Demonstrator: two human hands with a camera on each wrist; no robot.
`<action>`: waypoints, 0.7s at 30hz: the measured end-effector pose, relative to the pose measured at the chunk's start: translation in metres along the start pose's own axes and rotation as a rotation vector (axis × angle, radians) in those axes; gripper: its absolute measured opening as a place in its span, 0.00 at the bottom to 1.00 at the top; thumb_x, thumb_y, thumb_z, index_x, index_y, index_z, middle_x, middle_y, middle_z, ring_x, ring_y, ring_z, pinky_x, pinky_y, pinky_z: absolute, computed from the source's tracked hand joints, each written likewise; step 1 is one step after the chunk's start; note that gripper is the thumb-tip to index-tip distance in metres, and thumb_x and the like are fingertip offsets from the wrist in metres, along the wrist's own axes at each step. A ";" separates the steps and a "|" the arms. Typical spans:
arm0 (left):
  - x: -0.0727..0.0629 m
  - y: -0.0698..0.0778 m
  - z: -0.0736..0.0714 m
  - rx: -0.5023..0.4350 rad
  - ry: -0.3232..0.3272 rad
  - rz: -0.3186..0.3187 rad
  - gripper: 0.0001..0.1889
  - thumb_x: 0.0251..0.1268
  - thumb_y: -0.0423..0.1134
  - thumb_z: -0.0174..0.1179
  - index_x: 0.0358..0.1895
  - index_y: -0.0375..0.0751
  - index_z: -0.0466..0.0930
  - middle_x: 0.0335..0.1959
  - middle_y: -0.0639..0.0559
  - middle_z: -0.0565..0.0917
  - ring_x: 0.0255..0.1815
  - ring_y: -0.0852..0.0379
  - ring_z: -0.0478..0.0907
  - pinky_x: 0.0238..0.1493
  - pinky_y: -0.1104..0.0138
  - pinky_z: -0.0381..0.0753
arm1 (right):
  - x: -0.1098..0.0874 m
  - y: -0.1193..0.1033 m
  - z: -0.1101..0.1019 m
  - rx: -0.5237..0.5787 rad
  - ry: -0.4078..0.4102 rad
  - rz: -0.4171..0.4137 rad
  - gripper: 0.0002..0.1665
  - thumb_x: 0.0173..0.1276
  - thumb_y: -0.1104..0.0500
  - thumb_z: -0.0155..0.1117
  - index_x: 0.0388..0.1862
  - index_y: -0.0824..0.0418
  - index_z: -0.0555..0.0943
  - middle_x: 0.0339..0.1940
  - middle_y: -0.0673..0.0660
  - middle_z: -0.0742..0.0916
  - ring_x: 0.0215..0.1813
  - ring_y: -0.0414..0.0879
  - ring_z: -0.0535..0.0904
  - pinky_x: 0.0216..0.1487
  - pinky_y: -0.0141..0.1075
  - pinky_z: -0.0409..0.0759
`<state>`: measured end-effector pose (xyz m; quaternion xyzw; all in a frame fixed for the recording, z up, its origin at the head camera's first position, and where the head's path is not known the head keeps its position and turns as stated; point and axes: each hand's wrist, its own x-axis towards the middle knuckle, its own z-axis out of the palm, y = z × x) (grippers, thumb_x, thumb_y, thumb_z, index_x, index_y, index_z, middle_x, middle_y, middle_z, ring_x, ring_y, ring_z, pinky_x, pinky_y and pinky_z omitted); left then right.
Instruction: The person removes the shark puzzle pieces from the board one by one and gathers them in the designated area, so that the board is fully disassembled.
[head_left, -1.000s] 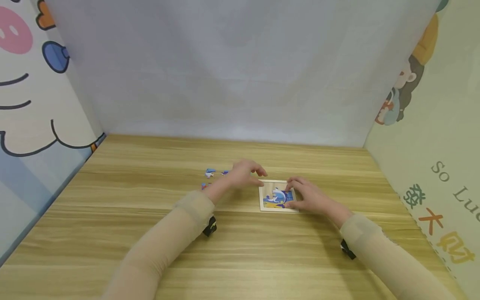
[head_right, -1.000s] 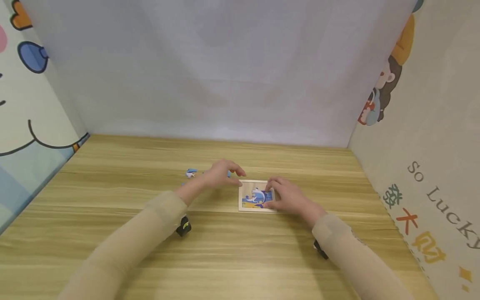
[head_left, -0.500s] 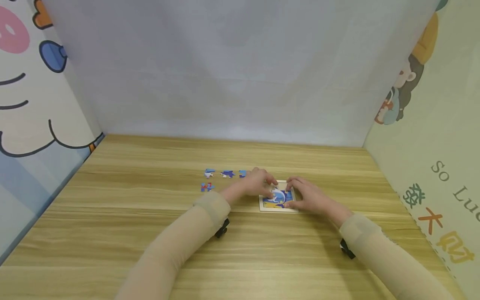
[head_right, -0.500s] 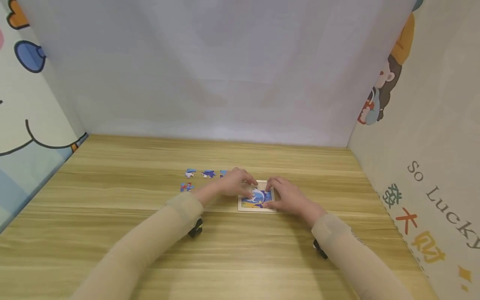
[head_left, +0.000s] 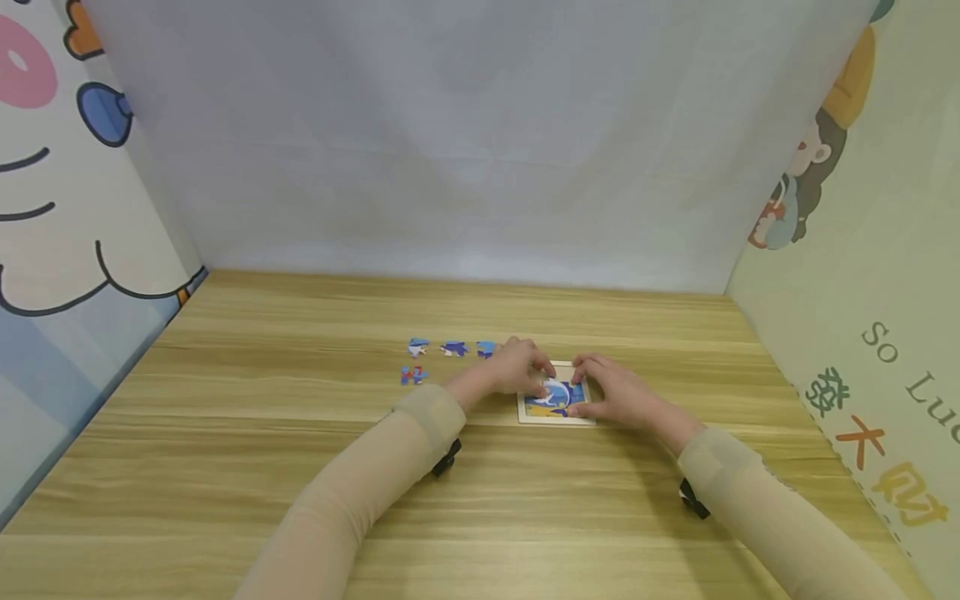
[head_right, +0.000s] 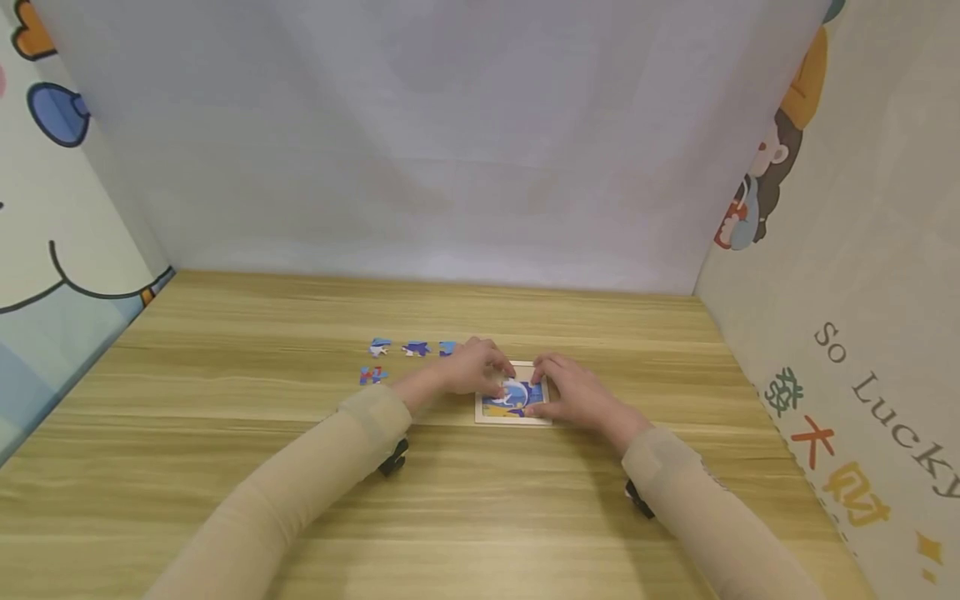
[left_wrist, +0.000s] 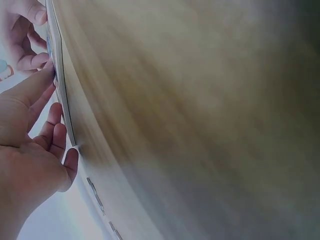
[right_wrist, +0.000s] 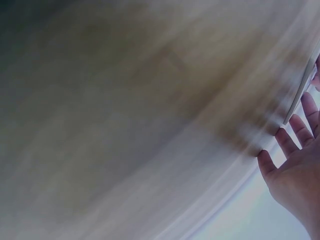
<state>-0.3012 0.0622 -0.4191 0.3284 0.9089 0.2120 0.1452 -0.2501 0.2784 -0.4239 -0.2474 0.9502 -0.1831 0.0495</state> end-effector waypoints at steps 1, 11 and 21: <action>0.000 0.000 0.000 -0.003 -0.001 0.001 0.17 0.55 0.49 0.67 0.49 0.55 0.83 0.50 0.54 0.77 0.55 0.53 0.66 0.57 0.56 0.61 | 0.000 0.000 0.000 0.002 0.000 0.001 0.26 0.55 0.41 0.70 0.45 0.55 0.74 0.65 0.60 0.73 0.68 0.60 0.65 0.67 0.55 0.61; 0.001 -0.001 0.001 -0.066 0.041 0.049 0.15 0.52 0.44 0.70 0.45 0.53 0.81 0.40 0.60 0.81 0.48 0.58 0.70 0.55 0.57 0.60 | 0.000 0.001 0.000 0.012 0.003 0.006 0.26 0.55 0.41 0.70 0.44 0.55 0.75 0.64 0.60 0.73 0.68 0.60 0.65 0.67 0.55 0.61; 0.001 -0.002 -0.002 -0.173 0.048 0.077 0.13 0.56 0.35 0.67 0.44 0.49 0.79 0.32 0.59 0.82 0.36 0.61 0.75 0.43 0.67 0.72 | -0.001 -0.002 -0.001 0.009 0.007 0.002 0.26 0.54 0.42 0.71 0.44 0.54 0.75 0.64 0.60 0.73 0.68 0.60 0.65 0.66 0.56 0.61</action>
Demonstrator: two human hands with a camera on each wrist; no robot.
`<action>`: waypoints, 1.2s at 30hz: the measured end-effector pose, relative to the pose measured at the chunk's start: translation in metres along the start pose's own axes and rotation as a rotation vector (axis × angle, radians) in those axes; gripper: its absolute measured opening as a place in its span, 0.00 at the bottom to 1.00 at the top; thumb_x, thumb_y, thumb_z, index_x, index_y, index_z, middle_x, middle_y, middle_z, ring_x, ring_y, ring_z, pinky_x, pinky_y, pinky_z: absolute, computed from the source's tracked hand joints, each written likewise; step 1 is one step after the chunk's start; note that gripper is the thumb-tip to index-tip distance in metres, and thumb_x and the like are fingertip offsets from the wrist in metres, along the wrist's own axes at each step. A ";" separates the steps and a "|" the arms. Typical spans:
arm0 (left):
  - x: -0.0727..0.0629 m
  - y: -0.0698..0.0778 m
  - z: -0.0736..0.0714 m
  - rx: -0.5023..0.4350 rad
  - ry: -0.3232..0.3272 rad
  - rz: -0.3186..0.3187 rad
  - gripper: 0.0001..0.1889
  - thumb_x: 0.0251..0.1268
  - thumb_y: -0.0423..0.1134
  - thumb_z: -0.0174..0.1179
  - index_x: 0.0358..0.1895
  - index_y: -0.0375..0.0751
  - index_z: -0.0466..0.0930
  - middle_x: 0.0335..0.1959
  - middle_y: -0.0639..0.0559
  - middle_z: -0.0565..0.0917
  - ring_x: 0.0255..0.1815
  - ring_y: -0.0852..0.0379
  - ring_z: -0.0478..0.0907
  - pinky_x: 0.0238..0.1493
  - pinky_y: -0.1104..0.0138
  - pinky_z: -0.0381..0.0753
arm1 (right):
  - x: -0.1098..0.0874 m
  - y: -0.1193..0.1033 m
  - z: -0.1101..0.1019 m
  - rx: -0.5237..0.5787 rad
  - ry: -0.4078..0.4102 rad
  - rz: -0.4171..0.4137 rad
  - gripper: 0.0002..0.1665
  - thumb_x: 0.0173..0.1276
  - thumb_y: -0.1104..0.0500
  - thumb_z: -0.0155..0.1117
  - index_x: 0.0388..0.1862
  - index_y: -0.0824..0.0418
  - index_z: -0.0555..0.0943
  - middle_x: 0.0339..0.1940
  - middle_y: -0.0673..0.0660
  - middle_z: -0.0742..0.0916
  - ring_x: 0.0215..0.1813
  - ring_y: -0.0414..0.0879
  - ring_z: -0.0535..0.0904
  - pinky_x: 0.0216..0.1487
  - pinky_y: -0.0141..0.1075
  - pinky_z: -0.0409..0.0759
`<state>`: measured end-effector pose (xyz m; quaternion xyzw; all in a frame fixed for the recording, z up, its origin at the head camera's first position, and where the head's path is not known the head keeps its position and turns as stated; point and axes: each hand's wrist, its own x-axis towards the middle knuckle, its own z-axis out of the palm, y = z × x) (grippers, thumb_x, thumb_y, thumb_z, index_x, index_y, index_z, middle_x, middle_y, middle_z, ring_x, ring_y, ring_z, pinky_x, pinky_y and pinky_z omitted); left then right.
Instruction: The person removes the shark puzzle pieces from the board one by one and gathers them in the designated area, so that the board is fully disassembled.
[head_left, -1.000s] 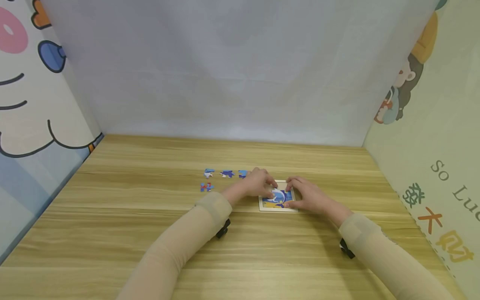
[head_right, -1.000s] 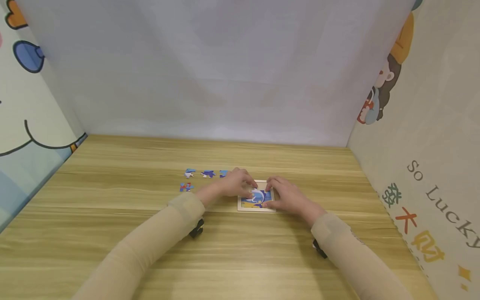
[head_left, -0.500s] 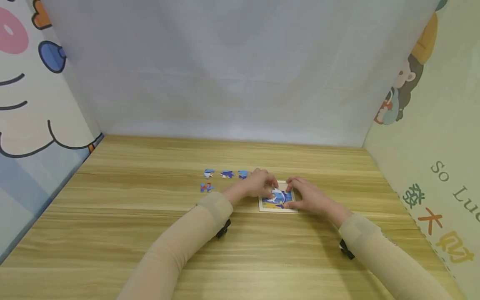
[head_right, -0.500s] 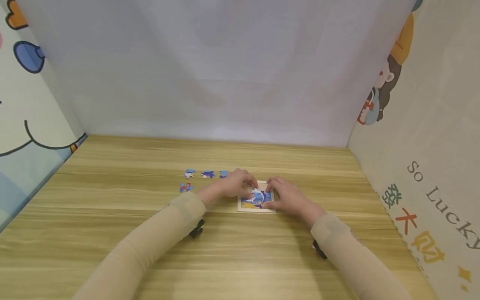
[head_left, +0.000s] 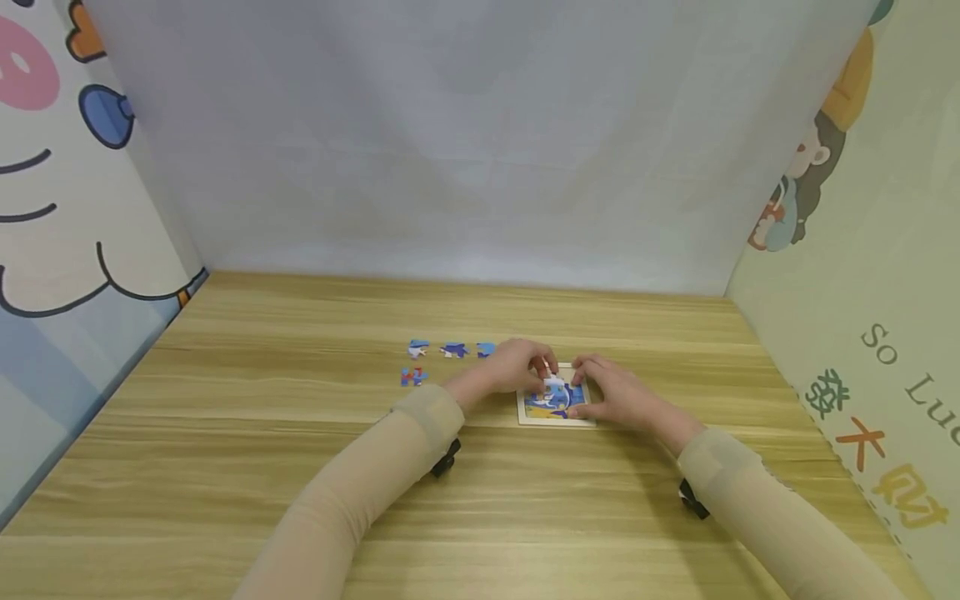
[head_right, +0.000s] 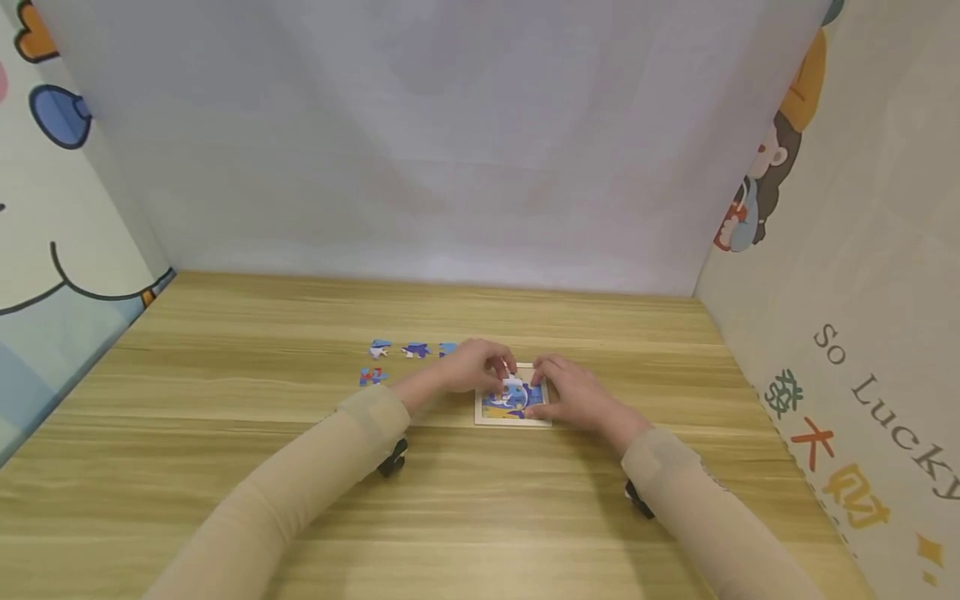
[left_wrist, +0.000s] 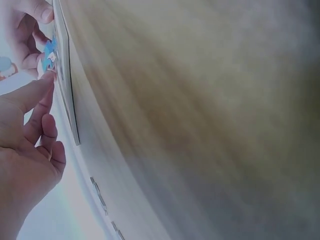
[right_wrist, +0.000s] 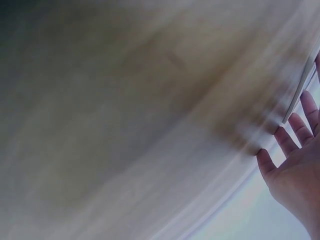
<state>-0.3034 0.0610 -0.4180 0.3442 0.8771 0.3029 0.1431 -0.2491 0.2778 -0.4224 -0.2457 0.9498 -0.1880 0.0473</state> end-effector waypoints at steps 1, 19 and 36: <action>0.000 0.000 0.000 -0.006 -0.001 0.002 0.13 0.56 0.34 0.67 0.44 0.49 0.79 0.32 0.59 0.81 0.36 0.61 0.75 0.43 0.67 0.72 | 0.000 0.000 0.000 -0.002 0.000 0.000 0.26 0.54 0.42 0.70 0.44 0.54 0.75 0.64 0.60 0.73 0.68 0.61 0.65 0.66 0.57 0.61; -0.013 0.002 -0.027 -0.082 0.004 0.072 0.09 0.62 0.33 0.61 0.45 0.46 0.78 0.34 0.54 0.82 0.39 0.60 0.77 0.45 0.70 0.75 | 0.000 -0.002 0.000 -0.004 -0.009 -0.001 0.26 0.56 0.43 0.70 0.45 0.56 0.74 0.64 0.61 0.73 0.67 0.61 0.65 0.65 0.59 0.62; -0.042 -0.013 -0.063 -0.187 0.003 0.076 0.07 0.64 0.31 0.59 0.44 0.42 0.78 0.35 0.51 0.82 0.38 0.59 0.77 0.36 0.71 0.74 | -0.001 -0.003 0.000 -0.018 0.004 -0.012 0.26 0.55 0.43 0.70 0.45 0.57 0.75 0.64 0.61 0.73 0.67 0.61 0.66 0.66 0.57 0.61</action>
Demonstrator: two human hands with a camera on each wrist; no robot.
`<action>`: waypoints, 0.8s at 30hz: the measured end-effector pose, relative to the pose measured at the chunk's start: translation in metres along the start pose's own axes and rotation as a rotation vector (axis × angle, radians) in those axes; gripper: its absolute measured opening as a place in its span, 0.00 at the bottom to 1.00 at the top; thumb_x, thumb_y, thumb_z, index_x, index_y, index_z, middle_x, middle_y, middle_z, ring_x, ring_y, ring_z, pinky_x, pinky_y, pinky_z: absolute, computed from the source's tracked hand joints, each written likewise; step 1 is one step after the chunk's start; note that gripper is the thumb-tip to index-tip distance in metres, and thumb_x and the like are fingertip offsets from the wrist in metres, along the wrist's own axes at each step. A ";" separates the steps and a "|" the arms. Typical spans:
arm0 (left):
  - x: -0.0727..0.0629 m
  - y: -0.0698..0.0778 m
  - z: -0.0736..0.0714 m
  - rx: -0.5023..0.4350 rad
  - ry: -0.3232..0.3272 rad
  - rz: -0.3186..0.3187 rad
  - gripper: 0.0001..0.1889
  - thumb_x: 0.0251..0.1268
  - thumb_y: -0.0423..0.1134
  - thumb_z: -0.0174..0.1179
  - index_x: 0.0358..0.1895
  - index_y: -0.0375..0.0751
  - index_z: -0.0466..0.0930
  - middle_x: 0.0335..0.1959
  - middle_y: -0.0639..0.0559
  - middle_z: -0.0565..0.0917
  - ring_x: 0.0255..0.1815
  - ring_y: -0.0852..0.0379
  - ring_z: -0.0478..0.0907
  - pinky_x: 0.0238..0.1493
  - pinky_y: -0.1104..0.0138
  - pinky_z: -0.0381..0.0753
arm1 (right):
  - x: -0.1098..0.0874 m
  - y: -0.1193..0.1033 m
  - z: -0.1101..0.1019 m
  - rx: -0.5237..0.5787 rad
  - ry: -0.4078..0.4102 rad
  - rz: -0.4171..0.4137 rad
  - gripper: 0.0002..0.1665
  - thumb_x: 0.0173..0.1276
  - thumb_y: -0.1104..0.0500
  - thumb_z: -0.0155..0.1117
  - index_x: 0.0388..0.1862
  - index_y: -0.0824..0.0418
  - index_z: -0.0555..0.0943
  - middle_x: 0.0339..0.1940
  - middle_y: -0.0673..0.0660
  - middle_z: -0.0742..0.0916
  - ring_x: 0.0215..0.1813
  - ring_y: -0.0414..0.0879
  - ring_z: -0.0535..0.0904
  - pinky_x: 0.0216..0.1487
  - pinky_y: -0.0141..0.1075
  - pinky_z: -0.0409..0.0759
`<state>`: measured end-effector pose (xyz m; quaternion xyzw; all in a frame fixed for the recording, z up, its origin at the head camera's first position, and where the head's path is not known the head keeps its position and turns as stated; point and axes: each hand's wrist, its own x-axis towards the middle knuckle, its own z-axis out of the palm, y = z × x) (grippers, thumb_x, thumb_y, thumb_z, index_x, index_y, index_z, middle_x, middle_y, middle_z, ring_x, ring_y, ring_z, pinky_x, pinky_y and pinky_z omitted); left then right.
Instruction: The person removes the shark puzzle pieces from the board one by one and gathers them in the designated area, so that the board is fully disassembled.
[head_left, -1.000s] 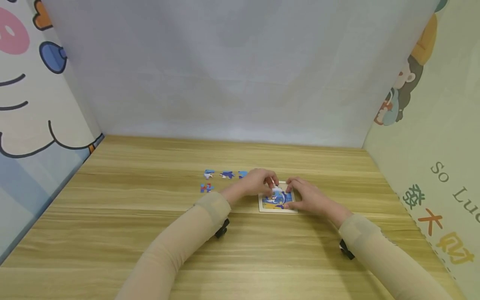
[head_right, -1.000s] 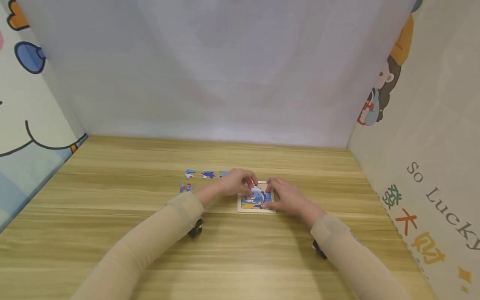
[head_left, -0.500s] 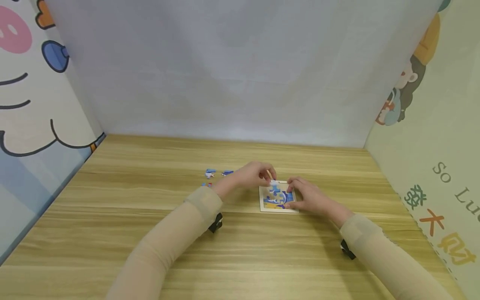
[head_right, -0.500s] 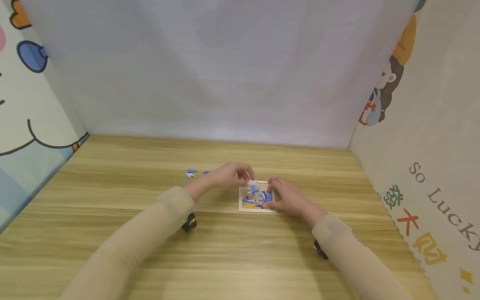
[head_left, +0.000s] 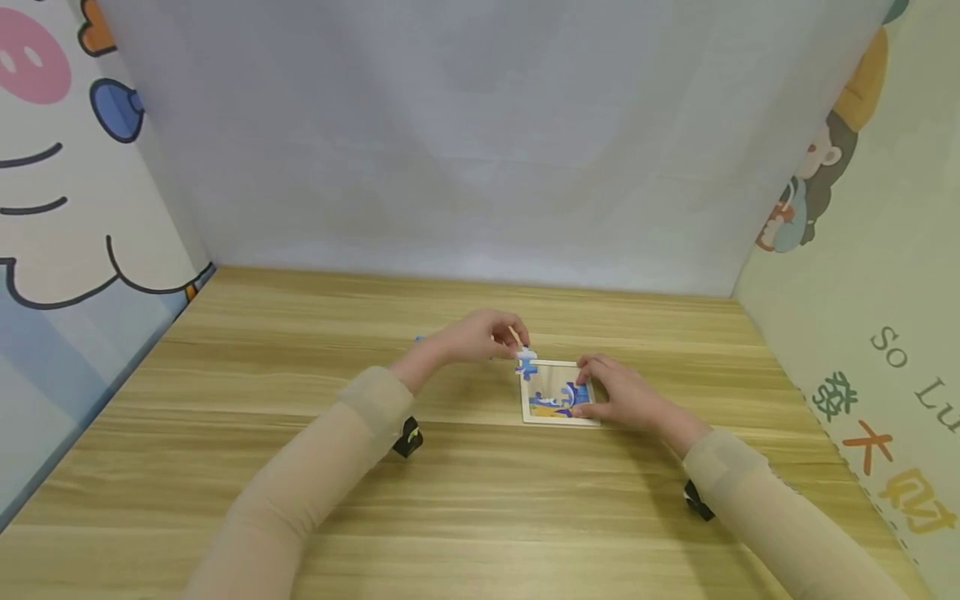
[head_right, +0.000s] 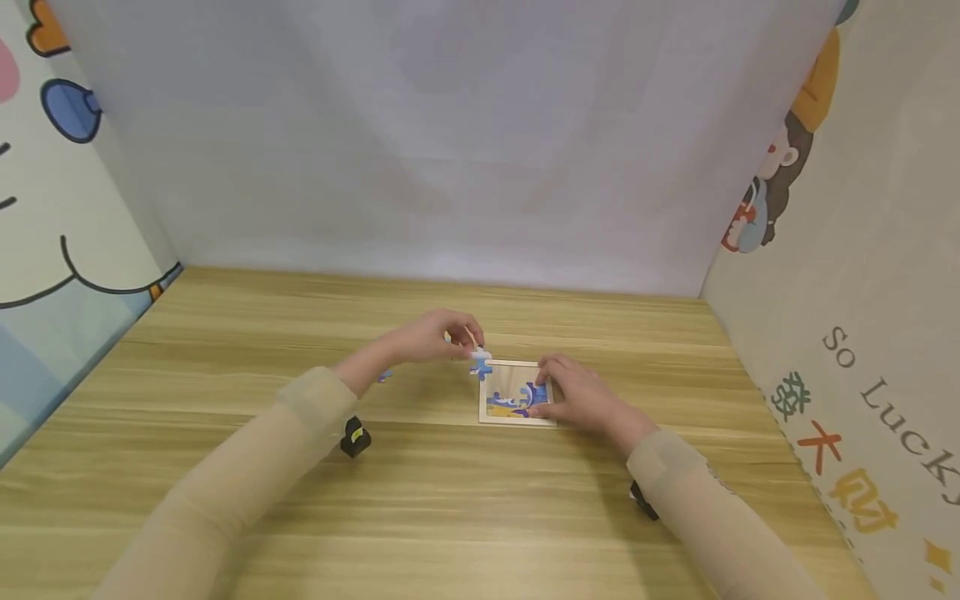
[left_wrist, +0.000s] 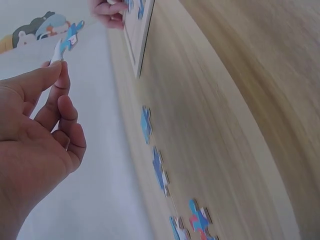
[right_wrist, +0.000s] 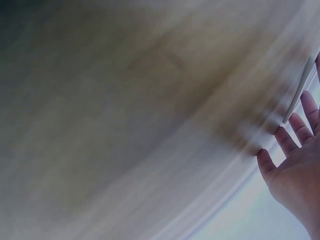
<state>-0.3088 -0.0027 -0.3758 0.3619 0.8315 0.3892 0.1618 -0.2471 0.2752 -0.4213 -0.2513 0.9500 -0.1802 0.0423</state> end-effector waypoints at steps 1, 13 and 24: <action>-0.002 -0.001 -0.002 -0.006 -0.001 -0.004 0.07 0.64 0.31 0.59 0.44 0.42 0.78 0.35 0.51 0.82 0.38 0.59 0.77 0.35 0.71 0.74 | 0.000 0.001 0.000 -0.002 -0.001 -0.003 0.26 0.56 0.43 0.70 0.45 0.57 0.75 0.64 0.61 0.73 0.67 0.61 0.66 0.66 0.58 0.61; -0.031 -0.022 -0.016 -0.051 0.018 -0.069 0.08 0.64 0.30 0.58 0.45 0.39 0.79 0.37 0.49 0.82 0.40 0.56 0.77 0.44 0.67 0.76 | 0.001 0.004 0.001 -0.011 -0.010 -0.004 0.27 0.56 0.41 0.69 0.46 0.56 0.75 0.65 0.61 0.72 0.67 0.62 0.65 0.65 0.60 0.61; -0.050 -0.054 -0.021 -0.039 0.011 -0.137 0.10 0.62 0.29 0.59 0.46 0.36 0.79 0.34 0.48 0.81 0.35 0.57 0.75 0.39 0.68 0.75 | 0.000 0.004 0.002 -0.010 -0.013 0.002 0.27 0.56 0.41 0.69 0.46 0.55 0.75 0.65 0.60 0.72 0.68 0.61 0.64 0.65 0.61 0.60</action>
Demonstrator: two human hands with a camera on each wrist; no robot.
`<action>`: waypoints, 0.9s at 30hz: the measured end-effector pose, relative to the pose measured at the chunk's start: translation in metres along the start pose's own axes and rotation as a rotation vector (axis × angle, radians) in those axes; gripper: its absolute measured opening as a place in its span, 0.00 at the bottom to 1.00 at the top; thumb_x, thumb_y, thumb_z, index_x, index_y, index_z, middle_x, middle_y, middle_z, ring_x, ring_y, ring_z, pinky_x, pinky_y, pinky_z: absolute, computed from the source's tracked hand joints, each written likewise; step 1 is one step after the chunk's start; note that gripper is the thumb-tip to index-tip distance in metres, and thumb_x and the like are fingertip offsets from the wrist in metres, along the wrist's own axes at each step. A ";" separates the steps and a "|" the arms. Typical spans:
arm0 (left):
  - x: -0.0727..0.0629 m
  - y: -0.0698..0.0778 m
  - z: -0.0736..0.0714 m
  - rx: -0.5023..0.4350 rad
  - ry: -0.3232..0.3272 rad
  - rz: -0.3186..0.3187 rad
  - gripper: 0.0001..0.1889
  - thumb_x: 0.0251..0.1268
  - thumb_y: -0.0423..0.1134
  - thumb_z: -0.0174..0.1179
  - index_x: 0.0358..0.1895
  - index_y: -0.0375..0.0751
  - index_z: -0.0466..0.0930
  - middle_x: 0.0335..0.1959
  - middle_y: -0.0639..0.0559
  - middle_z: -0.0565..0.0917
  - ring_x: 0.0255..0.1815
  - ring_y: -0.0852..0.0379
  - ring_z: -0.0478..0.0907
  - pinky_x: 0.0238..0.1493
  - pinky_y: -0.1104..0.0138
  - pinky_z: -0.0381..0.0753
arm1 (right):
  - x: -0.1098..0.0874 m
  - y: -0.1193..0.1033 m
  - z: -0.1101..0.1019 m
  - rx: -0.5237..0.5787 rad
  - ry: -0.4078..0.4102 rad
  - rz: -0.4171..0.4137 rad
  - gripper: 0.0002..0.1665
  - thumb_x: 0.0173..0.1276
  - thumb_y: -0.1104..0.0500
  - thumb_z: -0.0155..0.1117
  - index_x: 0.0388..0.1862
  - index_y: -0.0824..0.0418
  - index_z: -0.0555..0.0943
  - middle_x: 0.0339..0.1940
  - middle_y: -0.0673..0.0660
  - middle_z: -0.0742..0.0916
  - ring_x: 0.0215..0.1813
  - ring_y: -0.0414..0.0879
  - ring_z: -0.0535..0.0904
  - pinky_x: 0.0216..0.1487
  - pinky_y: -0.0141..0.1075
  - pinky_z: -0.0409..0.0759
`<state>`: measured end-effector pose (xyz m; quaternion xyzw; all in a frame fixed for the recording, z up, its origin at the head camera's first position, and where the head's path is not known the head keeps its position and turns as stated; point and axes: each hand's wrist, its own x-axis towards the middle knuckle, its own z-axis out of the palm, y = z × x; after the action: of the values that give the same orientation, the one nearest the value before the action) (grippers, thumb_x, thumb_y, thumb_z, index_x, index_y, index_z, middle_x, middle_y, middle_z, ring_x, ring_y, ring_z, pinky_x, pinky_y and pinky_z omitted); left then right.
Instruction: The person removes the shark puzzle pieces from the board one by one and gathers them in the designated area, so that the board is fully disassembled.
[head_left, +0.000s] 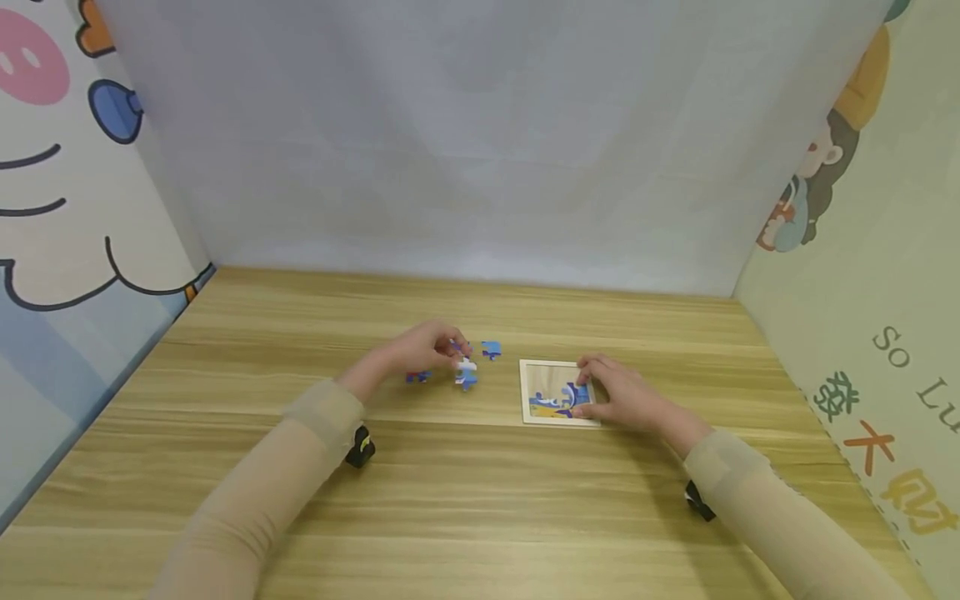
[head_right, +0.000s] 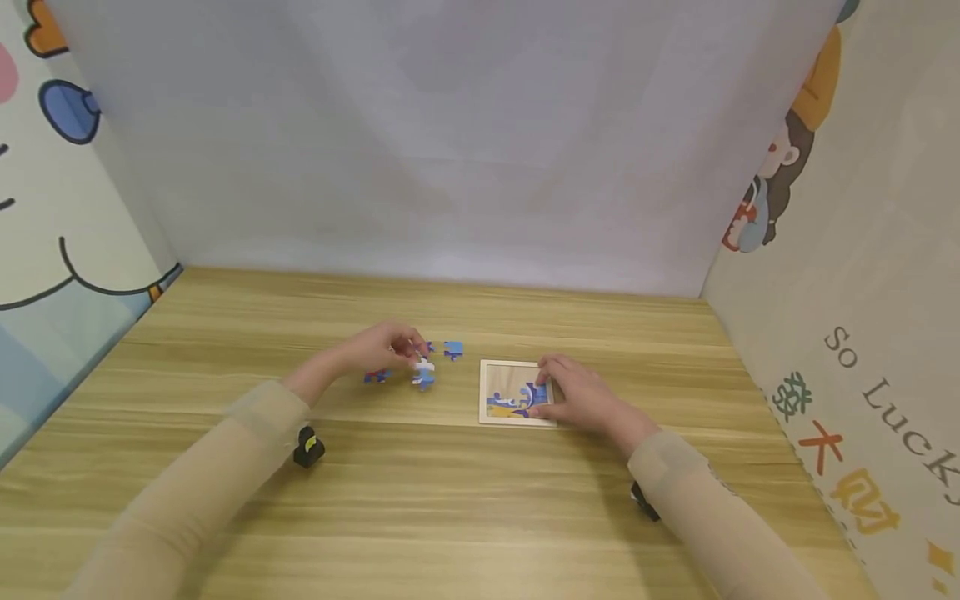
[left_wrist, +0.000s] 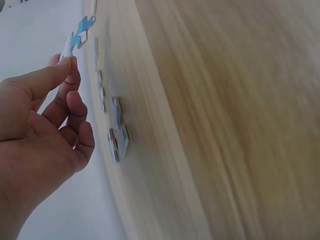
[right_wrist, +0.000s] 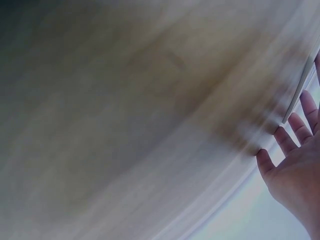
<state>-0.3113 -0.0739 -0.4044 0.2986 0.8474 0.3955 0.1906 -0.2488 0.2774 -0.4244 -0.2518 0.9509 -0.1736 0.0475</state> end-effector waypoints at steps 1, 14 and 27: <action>-0.001 -0.002 -0.001 0.008 -0.001 -0.010 0.10 0.62 0.29 0.59 0.46 0.37 0.79 0.34 0.48 0.81 0.35 0.57 0.75 0.38 0.68 0.75 | 0.000 0.000 0.000 0.000 0.000 0.002 0.27 0.56 0.40 0.68 0.46 0.55 0.75 0.65 0.60 0.72 0.68 0.61 0.64 0.65 0.61 0.60; -0.005 -0.015 -0.005 0.075 0.004 -0.068 0.09 0.64 0.30 0.58 0.46 0.38 0.79 0.36 0.47 0.81 0.34 0.57 0.75 0.36 0.69 0.76 | 0.000 0.000 0.001 0.002 -0.002 -0.002 0.27 0.56 0.41 0.68 0.46 0.55 0.75 0.65 0.60 0.72 0.67 0.61 0.65 0.65 0.59 0.61; 0.002 -0.001 -0.006 0.117 0.054 -0.086 0.09 0.64 0.33 0.58 0.46 0.36 0.77 0.38 0.49 0.79 0.35 0.55 0.73 0.39 0.65 0.75 | -0.001 0.000 -0.001 0.025 0.001 -0.010 0.26 0.56 0.42 0.69 0.46 0.56 0.75 0.64 0.60 0.73 0.67 0.61 0.65 0.66 0.57 0.61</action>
<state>-0.3162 -0.0767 -0.4012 0.2618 0.8860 0.3444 0.1669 -0.2484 0.2781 -0.4231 -0.2559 0.9474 -0.1861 0.0491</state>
